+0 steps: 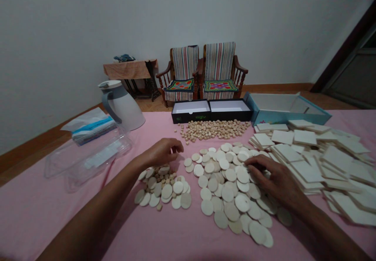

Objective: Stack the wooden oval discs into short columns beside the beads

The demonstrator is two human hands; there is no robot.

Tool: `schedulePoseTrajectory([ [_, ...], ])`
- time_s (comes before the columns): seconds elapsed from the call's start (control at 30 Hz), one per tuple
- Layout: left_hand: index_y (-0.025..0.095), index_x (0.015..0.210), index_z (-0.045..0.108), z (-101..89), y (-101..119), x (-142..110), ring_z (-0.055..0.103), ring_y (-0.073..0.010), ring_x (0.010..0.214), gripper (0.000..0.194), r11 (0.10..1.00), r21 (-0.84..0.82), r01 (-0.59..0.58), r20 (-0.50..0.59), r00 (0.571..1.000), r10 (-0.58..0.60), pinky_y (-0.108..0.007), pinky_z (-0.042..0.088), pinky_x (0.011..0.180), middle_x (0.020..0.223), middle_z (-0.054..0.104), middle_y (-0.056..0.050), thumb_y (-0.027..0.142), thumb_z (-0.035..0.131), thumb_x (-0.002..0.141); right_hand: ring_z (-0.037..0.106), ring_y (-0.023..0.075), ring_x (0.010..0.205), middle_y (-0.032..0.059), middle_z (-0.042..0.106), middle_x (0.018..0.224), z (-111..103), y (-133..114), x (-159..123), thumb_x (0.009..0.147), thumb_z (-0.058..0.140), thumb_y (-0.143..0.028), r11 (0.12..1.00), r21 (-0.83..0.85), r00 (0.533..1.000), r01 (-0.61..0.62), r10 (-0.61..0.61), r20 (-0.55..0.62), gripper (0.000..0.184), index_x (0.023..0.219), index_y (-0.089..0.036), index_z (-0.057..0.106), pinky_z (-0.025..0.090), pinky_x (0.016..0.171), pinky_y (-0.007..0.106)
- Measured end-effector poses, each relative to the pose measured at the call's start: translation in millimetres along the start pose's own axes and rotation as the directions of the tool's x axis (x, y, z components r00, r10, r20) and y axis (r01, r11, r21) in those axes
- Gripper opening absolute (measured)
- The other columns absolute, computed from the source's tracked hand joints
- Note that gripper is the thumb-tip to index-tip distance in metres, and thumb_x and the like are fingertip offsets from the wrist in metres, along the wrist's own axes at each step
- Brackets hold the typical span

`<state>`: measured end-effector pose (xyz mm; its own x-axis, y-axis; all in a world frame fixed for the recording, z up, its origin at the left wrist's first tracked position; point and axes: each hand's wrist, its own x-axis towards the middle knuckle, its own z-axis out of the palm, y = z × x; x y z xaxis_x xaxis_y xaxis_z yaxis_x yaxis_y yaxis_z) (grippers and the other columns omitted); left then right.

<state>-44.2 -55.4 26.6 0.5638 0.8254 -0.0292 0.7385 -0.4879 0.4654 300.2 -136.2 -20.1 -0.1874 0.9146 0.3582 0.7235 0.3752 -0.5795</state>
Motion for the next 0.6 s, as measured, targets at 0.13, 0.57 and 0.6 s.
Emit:
schedulePoseTrajectory([
  [0.13, 0.017, 0.091, 0.069, 0.1, 9, -16, 0.059, -0.0122, 0.068, 0.025, 0.998, 0.06, -0.031, 0.282, 0.959, 0.013, -0.019, 0.042, 0.06, 0.081, 0.069, -0.002, 0.01, 0.059, 0.068, 0.063, 0.018, 0.078, 0.0037, 0.069, 0.088, 1, 2, 0, 0.087, 0.049, -0.031, 1.0, -0.01, 1.0, 0.008, -0.008, -0.001, 0.02, 0.092, -0.022, 0.065, 0.05, 0.067, 0.028],
  [0.57, 0.016, 0.07, 0.065, 17.9, -2, 3, 0.057, -0.0137, 0.064, 0.012, 0.97, 0.243, 0.028, 0.11, 0.992, -0.056, -0.021, 0.04, 0.058, 0.071, 0.066, -0.002, 0.01, 0.056, 0.065, 0.064, 0.018, 0.078, 0.0039, 0.069, 0.088, 1, 3, 0, 0.086, 0.049, -0.031, 1.0, 0.012, 1.0, 0.007, -0.007, -0.003, 0.021, 0.094, -0.022, 0.066, 0.05, 0.067, 0.028],
  [0.6, 0.016, 0.074, 0.065, 17.3, -3, 5, 0.058, -0.0138, 0.066, 0.014, 0.974, 0.219, 0.058, 0.024, 0.998, -0.065, -0.021, 0.042, 0.06, 0.074, 0.066, -0.003, 0.01, 0.055, 0.066, 0.064, 0.018, 0.078, 0.0039, 0.069, 0.088, 1, 3, 0, 0.087, 0.049, -0.031, 1.0, 0.012, 1.0, 0.006, -0.006, -0.003, 0.021, 0.094, -0.022, 0.066, 0.05, 0.067, 0.028],
])
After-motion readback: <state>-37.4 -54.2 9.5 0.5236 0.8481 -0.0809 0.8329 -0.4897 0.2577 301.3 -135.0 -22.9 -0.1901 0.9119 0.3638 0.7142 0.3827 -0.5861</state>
